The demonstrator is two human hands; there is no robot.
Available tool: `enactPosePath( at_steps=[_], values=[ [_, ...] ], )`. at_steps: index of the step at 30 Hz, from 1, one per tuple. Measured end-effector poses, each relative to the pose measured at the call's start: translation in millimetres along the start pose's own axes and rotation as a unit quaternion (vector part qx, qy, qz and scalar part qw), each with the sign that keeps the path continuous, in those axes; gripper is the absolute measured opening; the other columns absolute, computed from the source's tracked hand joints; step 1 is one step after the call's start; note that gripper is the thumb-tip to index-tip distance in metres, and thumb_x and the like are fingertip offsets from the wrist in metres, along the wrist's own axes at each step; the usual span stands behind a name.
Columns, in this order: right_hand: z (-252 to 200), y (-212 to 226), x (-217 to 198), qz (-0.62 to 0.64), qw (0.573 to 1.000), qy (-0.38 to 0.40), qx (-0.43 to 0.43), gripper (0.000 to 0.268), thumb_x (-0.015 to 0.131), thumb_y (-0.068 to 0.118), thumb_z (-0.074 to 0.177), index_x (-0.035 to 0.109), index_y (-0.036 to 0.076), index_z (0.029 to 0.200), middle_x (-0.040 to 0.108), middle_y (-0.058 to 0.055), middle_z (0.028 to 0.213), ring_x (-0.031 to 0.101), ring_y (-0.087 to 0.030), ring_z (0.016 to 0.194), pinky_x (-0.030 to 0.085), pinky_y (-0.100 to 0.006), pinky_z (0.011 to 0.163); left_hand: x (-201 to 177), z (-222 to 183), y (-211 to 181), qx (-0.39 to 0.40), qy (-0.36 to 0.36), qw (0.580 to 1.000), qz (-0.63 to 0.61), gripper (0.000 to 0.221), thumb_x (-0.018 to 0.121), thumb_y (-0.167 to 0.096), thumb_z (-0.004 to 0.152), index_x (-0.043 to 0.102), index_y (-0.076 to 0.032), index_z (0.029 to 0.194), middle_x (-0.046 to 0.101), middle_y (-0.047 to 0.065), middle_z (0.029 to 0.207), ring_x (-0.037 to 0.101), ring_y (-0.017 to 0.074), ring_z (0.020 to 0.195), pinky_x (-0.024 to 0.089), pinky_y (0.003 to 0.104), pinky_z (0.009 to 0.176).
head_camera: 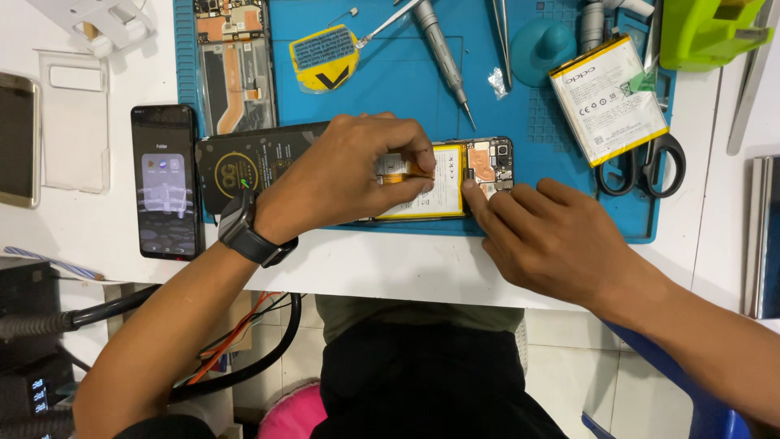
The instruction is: The person removes the old battery from a disassembled smartphone by peeling off adhesive strips and lifting the unit. They then place a new battery into the phone chassis, align it, and press it down to secure it in place.
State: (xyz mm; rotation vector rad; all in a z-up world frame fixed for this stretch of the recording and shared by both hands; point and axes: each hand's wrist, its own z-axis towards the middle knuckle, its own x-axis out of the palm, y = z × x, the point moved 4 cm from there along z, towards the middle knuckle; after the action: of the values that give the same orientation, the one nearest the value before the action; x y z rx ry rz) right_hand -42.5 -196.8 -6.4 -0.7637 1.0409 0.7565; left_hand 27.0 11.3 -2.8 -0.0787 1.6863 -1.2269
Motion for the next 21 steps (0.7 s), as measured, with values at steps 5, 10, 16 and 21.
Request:
enactPosePath(
  at_steps=[5,10,16,21],
  values=[
    [-3.4,6.4,5.8,0.001,1.0,0.019,0.013,0.04,0.065,0.015,0.096,0.069,-0.002,0.131,0.055,0.0,0.079,0.053,-0.016,0.066,0.042,-0.03,0.056,0.0,0.1,2.1,0.011,-0.005,1.0,-0.022,0.008,0.074,-0.014,0.093,0.067,-0.013,0.096,0.075,0.004,0.096,0.068,0.018,0.092,0.055,0.029,0.068],
    [-4.3,14.0,8.1,-0.01,0.999,0.039,0.03,0.043,0.062,0.014,0.095,0.067,-0.003,0.134,0.055,-0.001,0.08,0.051,-0.015,0.065,0.041,-0.031,0.055,-5.0,-0.1,-5.5,0.024,0.017,0.999,-0.019,0.019,0.08,-0.023,0.091,0.069,-0.011,0.101,0.074,0.004,0.096,0.066,0.0214,0.095,0.054,0.031,0.071],
    [-1.2,20.0,8.1,-0.063,0.996,0.063,0.027,0.033,0.059,0.015,0.102,0.067,-0.001,0.13,0.06,-0.002,0.081,0.048,-0.013,0.064,0.04,-0.027,0.053,-11.8,-0.2,-10.6,0.055,0.044,0.997,-0.038,0.017,0.064,-0.016,0.092,0.07,-0.01,0.106,0.074,0.007,0.103,0.065,0.0249,0.097,0.052,0.035,0.078],
    [2.3,25.8,7.4,-0.092,0.992,0.083,0.032,0.032,0.055,0.01,0.104,0.065,-0.004,0.131,0.054,-0.001,0.08,0.047,-0.013,0.064,0.039,-0.026,0.055,-13.2,0.0,-7.9,0.054,0.074,0.995,-0.033,0.025,0.062,-0.017,0.089,0.071,-0.009,0.111,0.072,0.01,0.11,0.064,0.027,0.105,0.056,0.036,0.078]
  ],
)
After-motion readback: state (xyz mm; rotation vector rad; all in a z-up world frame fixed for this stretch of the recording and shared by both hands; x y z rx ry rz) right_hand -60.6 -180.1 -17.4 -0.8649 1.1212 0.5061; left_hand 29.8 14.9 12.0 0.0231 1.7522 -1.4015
